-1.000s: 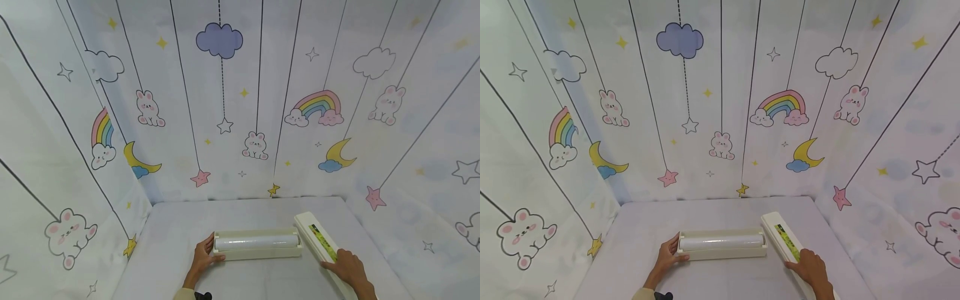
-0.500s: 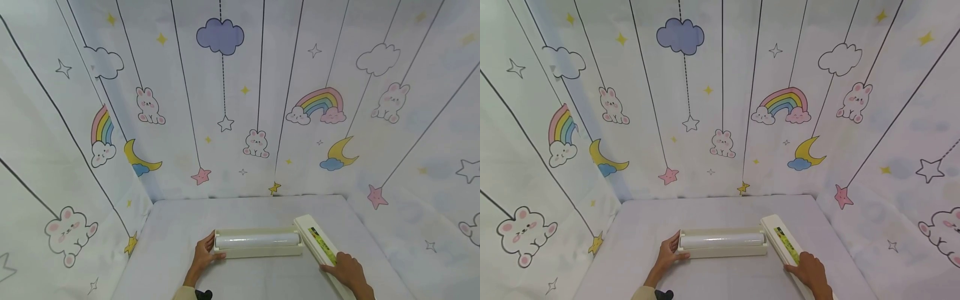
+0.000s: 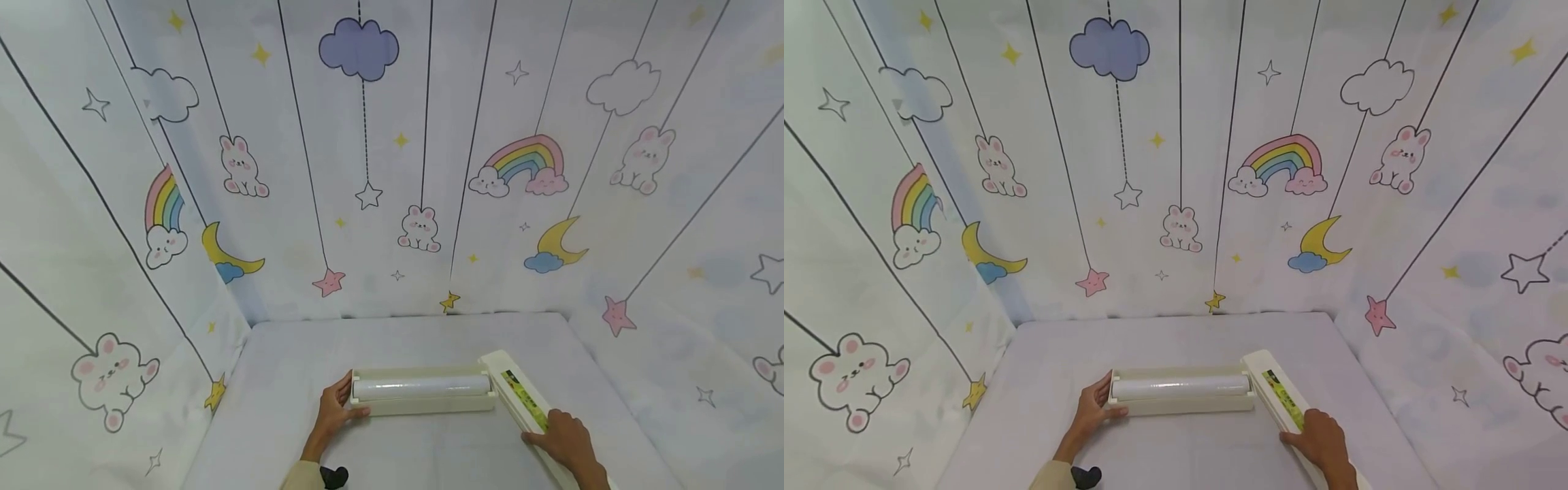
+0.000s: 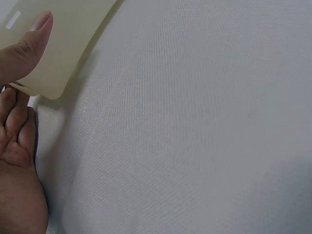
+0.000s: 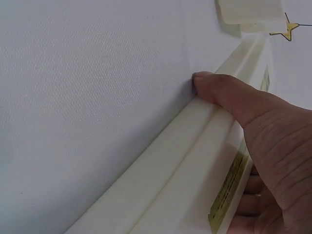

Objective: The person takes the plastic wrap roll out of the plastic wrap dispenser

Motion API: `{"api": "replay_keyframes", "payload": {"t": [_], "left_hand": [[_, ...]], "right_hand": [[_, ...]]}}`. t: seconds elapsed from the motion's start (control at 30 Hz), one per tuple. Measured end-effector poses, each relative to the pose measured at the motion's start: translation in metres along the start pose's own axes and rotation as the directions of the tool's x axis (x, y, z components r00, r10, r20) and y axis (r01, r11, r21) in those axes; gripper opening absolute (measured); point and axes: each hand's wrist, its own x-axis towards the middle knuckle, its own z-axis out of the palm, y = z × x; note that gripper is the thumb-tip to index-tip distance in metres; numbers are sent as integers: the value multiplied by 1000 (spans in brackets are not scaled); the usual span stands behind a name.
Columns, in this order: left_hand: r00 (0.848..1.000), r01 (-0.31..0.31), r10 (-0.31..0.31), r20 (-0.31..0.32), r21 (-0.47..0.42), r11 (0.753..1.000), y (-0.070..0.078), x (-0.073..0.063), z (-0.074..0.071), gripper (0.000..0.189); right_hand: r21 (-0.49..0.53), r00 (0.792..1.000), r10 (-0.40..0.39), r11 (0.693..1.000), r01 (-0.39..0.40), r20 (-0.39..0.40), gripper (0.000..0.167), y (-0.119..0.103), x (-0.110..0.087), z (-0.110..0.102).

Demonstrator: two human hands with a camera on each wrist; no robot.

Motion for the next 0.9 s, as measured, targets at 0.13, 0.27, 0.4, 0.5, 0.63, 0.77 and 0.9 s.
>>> {"api": "replay_keyframes", "payload": {"t": [0.13,0.27,0.4,0.5,0.63,0.77,0.9], "left_hand": [[1000,18,-18,-14,-18,1000,3,1,1,109],[1000,22,-22,-20,-5,1000,6,1,2,108],[999,22,-22,-23,2,1000,7,0,3,108],[1000,21,-21,-23,3,1000,8,0,2,108],[1000,0,0,-19,11,1000,10,0,1,108],[999,-37,37,-18,35,999,9,0,0,107],[998,-56,56,-1,41,998,7,-1,-1,106]], "right_hand": [[-24,1000,-9,1000,9,-3,69,0,0,2],[-20,1000,-14,1000,14,-5,70,-2,-1,0],[-2,1000,-18,1000,18,-9,70,-4,-2,-3],[-15,1000,-3,1000,2,-1,73,-4,-2,-5],[-53,1000,22,998,-22,4,78,-3,-1,-5],[-80,1000,25,997,-23,15,82,-1,0,-1],[-99,999,33,995,-30,32,86,1,-2,4]]}}
